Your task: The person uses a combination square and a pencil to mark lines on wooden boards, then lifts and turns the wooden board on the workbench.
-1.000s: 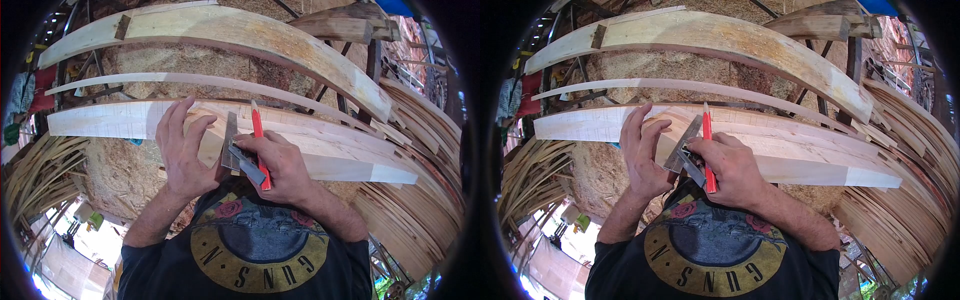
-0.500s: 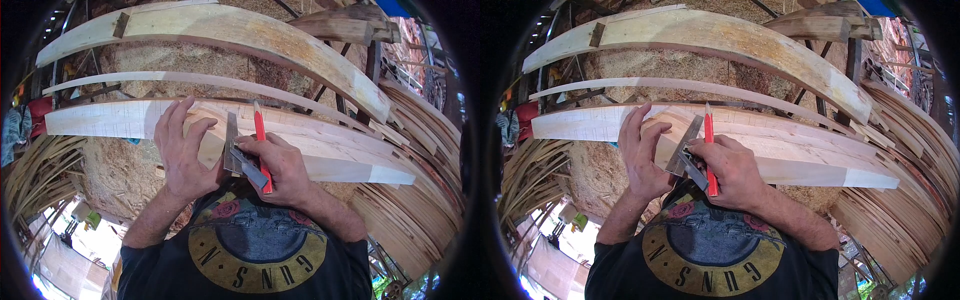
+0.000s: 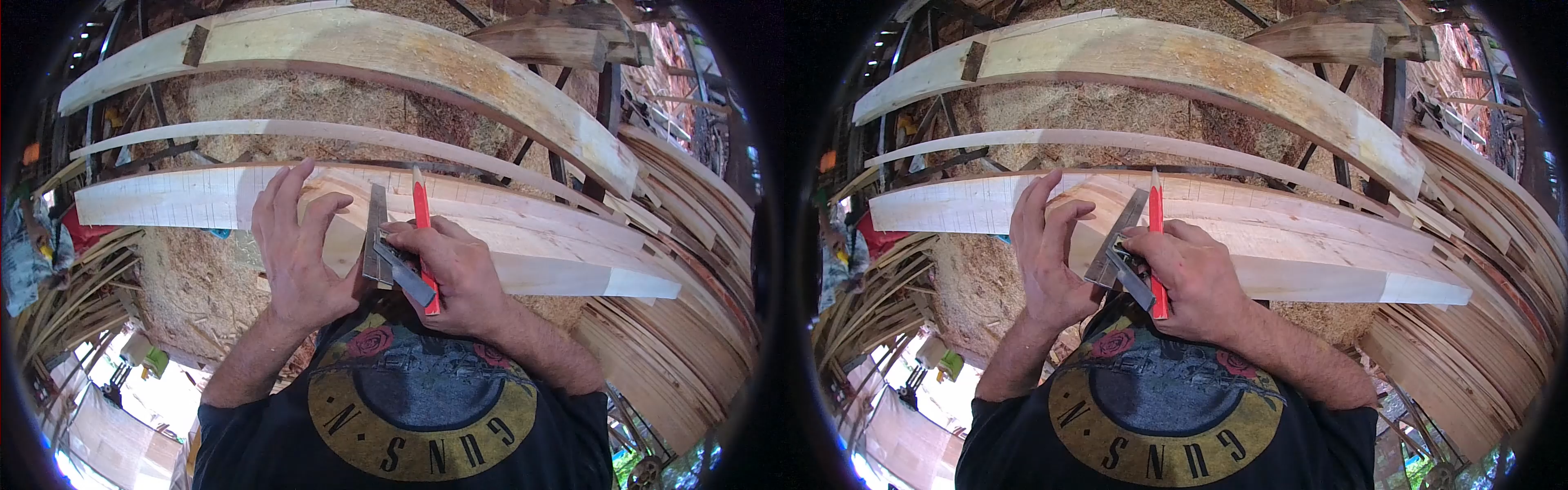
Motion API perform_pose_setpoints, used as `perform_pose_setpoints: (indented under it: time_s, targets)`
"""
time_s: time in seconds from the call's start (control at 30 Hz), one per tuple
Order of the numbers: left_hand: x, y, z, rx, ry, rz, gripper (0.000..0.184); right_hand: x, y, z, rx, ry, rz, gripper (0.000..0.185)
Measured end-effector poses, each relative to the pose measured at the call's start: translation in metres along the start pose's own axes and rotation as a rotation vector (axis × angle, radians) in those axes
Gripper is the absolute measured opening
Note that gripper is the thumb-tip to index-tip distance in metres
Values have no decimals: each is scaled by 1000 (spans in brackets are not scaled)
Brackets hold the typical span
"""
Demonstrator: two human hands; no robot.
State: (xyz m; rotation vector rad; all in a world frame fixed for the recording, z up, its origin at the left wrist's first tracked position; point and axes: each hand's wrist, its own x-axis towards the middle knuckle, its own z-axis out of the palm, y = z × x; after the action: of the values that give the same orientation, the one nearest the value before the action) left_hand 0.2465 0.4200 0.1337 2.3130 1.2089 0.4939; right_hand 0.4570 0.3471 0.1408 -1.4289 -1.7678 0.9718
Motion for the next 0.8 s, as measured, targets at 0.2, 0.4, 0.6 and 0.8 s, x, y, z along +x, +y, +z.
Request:
perform_pose_setpoints:
  time_s: [0.2,0.4,0.6,0.8]
  targets:
    - [0,2,-1,4,0,-5,59,-1,1,3,-2,31,6,43]
    - [2,5,-2,55,-10,-10,66,-1,2,2,13,18,23,47]
    - [2,7,-1,107,-32,-35,73,-1,1,0,-11,13,15,46]
    - [4,15,-6,169,-118,-111,85,1,-3,-11,-2,-130,94,51]
